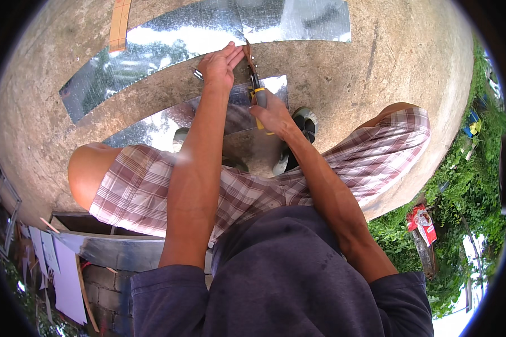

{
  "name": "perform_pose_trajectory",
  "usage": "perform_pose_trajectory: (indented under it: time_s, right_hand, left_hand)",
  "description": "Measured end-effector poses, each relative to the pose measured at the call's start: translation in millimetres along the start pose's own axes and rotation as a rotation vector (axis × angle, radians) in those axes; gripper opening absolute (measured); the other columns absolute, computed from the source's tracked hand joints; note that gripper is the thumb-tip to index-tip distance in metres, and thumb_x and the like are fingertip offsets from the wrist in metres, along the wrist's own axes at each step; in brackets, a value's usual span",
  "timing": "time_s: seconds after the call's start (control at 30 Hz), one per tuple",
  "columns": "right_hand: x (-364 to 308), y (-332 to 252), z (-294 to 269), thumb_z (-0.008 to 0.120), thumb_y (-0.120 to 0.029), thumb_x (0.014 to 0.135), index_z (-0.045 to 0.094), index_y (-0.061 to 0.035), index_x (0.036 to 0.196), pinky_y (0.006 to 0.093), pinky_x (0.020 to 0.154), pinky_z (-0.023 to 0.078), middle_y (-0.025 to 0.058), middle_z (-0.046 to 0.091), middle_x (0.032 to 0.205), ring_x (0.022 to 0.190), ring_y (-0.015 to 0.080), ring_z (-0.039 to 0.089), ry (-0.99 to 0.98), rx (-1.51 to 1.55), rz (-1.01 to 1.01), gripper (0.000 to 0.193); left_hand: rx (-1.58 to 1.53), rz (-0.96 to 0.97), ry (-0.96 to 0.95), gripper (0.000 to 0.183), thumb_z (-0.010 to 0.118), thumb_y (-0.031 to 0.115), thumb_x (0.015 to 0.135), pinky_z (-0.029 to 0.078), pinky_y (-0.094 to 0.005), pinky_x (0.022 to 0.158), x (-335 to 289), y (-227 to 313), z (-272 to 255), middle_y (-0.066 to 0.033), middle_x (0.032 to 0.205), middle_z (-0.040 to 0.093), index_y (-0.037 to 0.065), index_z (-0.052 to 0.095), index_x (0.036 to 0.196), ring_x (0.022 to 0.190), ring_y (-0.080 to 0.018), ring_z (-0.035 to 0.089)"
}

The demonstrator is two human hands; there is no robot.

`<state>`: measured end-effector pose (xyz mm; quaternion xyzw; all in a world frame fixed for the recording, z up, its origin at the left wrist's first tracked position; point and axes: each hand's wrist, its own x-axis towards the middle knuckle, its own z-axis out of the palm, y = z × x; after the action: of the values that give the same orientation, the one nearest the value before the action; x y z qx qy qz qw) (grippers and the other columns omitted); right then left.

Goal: Measuring and cutting pieces of metal sheet using a measuring tape, scribe, and metal snips.

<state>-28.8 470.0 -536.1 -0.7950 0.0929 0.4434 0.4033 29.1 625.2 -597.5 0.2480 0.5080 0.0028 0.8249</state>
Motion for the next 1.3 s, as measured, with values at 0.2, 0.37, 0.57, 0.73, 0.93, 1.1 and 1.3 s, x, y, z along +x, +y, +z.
perform_pose_trajectory:
  time_s: [0.2,0.37,0.57,0.73,0.93,1.1,1.3]
  right_hand:
    - [-2.9,-8.6,-1.0,0.064,-0.026,0.073,0.048,0.0057,0.117,0.0424,0.086,0.048,0.0288,0.064,0.097,0.097,0.0421,0.063,0.048,-0.151,0.062,0.057]
    - [-7.0,-9.2,6.1,0.067,-0.025,0.074,0.045,0.0059,0.117,0.0402,0.083,0.049,0.0273,0.062,0.102,0.093,0.0351,0.064,0.184,-0.013,0.068,0.057]
    - [2.7,0.9,3.1,0.063,-0.032,0.073,0.045,0.0066,0.130,0.0430,0.094,0.045,0.0314,0.063,0.108,0.105,0.0445,0.060,-0.040,-0.017,0.112,0.071]
    - [3.9,5.0,1.9,0.062,-0.032,0.073,0.048,0.0047,0.131,0.0437,0.094,0.045,0.0323,0.062,0.108,0.106,0.0446,0.059,-0.046,-0.032,0.092,0.070]
    - [0.6,-0.5,2.4,0.063,-0.029,0.073,0.052,0.0048,0.124,0.0448,0.089,0.047,0.0313,0.064,0.100,0.101,0.0450,0.061,-0.005,-0.043,0.070,0.062]
    - [-4.9,-5.5,2.6,0.063,-0.024,0.073,0.057,0.0042,0.116,0.0459,0.085,0.048,0.0298,0.065,0.092,0.095,0.0453,0.062,0.079,-0.053,0.014,0.052]
    - [-2.9,-3.3,3.0,0.062,-0.024,0.074,0.060,0.0023,0.110,0.0466,0.084,0.047,0.0287,0.065,0.091,0.095,0.0451,0.062,0.056,-0.038,0.029,0.045]
  left_hand:
    - [0.010,0.008,0.025,0.031,0.063,-0.010,0.084,0.055,-0.0499,0.094,-1.4,-0.1,2.3,-0.0278,0.110,0.057,-0.017,0.044,0.107,0.102,-0.0418,0.062]
    - [0.018,0.023,0.036,0.032,0.063,-0.009,0.084,0.055,-0.0489,0.094,1.8,-3.3,2.5,-0.0273,0.111,0.056,-0.018,0.044,0.109,0.104,-0.0418,0.061]
    - [0.011,0.011,0.009,0.033,0.063,-0.010,0.083,0.056,-0.0474,0.091,9.3,-7.3,-2.7,-0.0272,0.109,0.058,-0.016,0.044,0.109,0.101,-0.0411,0.063]
    - [-0.009,0.008,0.015,0.034,0.064,-0.011,0.081,0.059,-0.0470,0.086,7.5,-6.6,-2.4,-0.0263,0.105,0.060,-0.013,0.044,0.108,0.097,-0.0403,0.065]
    - [0.031,0.014,0.041,0.029,0.060,-0.008,0.087,0.053,-0.0484,0.096,1.5,-3.6,1.8,-0.0276,0.113,0.056,-0.019,0.048,0.111,0.106,-0.0410,0.060]
    - [0.026,-0.006,0.073,0.031,0.064,-0.006,0.085,0.054,-0.0480,0.095,0.9,-2.0,3.2,-0.0276,0.113,0.056,-0.018,0.050,0.110,0.106,-0.0405,0.060]
    - [0.136,0.004,0.115,0.037,0.076,0.006,0.079,0.056,-0.0448,0.087,-1.4,1.9,6.0,-0.0241,0.107,0.063,-0.012,0.057,0.107,0.100,-0.0363,0.065]
